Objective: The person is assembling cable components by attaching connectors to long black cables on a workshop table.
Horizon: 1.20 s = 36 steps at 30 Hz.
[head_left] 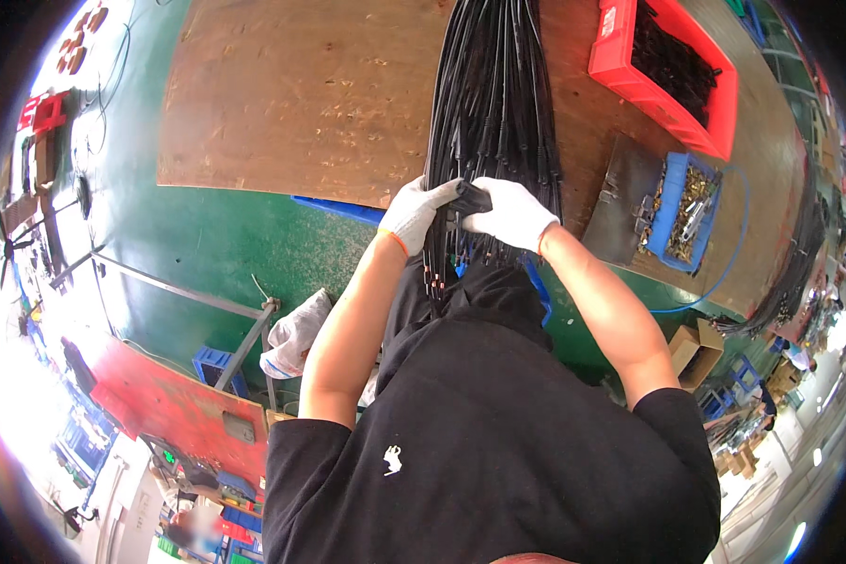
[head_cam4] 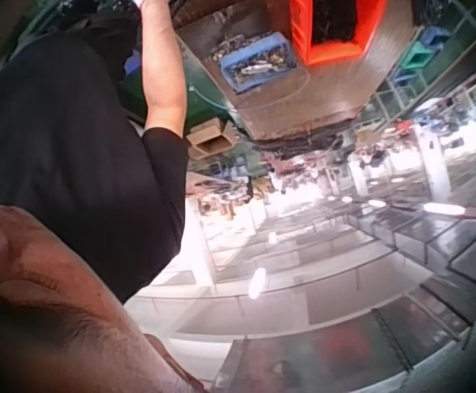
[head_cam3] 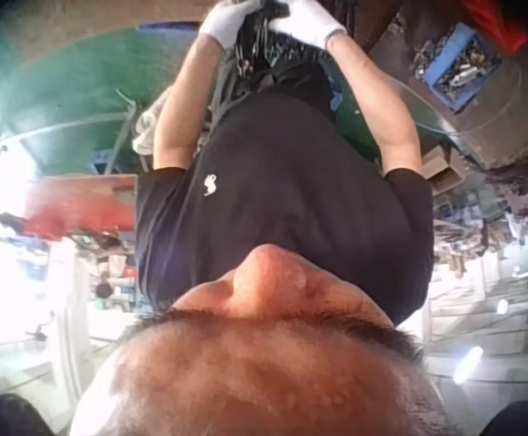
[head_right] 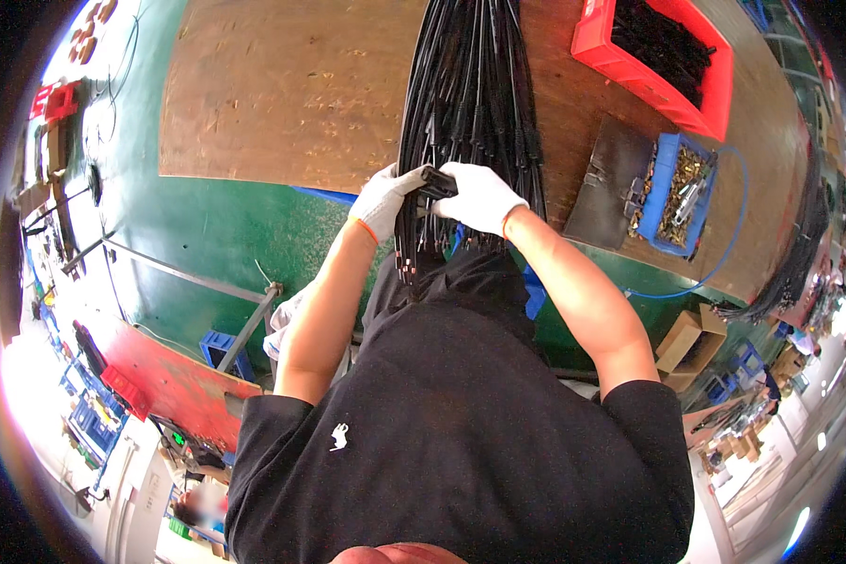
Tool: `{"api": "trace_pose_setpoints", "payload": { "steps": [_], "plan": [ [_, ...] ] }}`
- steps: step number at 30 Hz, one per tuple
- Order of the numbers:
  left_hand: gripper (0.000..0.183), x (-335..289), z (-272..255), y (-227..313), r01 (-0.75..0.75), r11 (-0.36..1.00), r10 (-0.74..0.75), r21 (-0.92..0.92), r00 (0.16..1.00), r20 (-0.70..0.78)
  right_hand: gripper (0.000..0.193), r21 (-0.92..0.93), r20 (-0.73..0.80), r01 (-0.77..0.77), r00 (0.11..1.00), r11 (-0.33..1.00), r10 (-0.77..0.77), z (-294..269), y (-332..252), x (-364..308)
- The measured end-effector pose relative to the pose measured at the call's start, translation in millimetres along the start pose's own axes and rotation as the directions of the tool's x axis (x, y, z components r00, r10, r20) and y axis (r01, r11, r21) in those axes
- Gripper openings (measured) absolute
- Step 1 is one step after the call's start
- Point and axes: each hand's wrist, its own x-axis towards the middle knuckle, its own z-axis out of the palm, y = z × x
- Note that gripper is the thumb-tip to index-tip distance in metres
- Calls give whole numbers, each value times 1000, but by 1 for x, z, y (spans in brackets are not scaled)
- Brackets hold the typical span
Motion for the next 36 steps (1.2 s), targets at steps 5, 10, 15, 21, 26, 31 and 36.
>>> {"api": "trace_pose_setpoints", "payload": {
  "steps": [5,10,15,21,26,31,36],
  "plan": [
    [19,4,-5,-2,28,987,-23,-159,999,33,25,582,-83,-45,990,812,114,8,-1,-7],
    [21,3,8,-5,32,969,-11,-246,996,87,27,864,-234,126,958,487,168,31,7,7],
    [29,11,-8,-12,32,985,-22,-167,998,63,31,922,-216,92,928,376,303,35,11,-2],
    [26,7,-10,-2,26,992,-17,-126,997,70,34,906,-76,-69,944,419,320,34,28,-33],
    [22,20,-19,-8,62,997,-58,-48,994,94,35,815,-54,-126,955,565,292,48,29,-58],
    [23,8,0,2,23,1000,-24,21,999,44,32,752,71,-211,968,624,240,50,28,-82],
    [23,5,3,0,-3,1000,4,-26,999,32,41,671,247,-287,956,684,159,48,26,-101]
  ]
}}
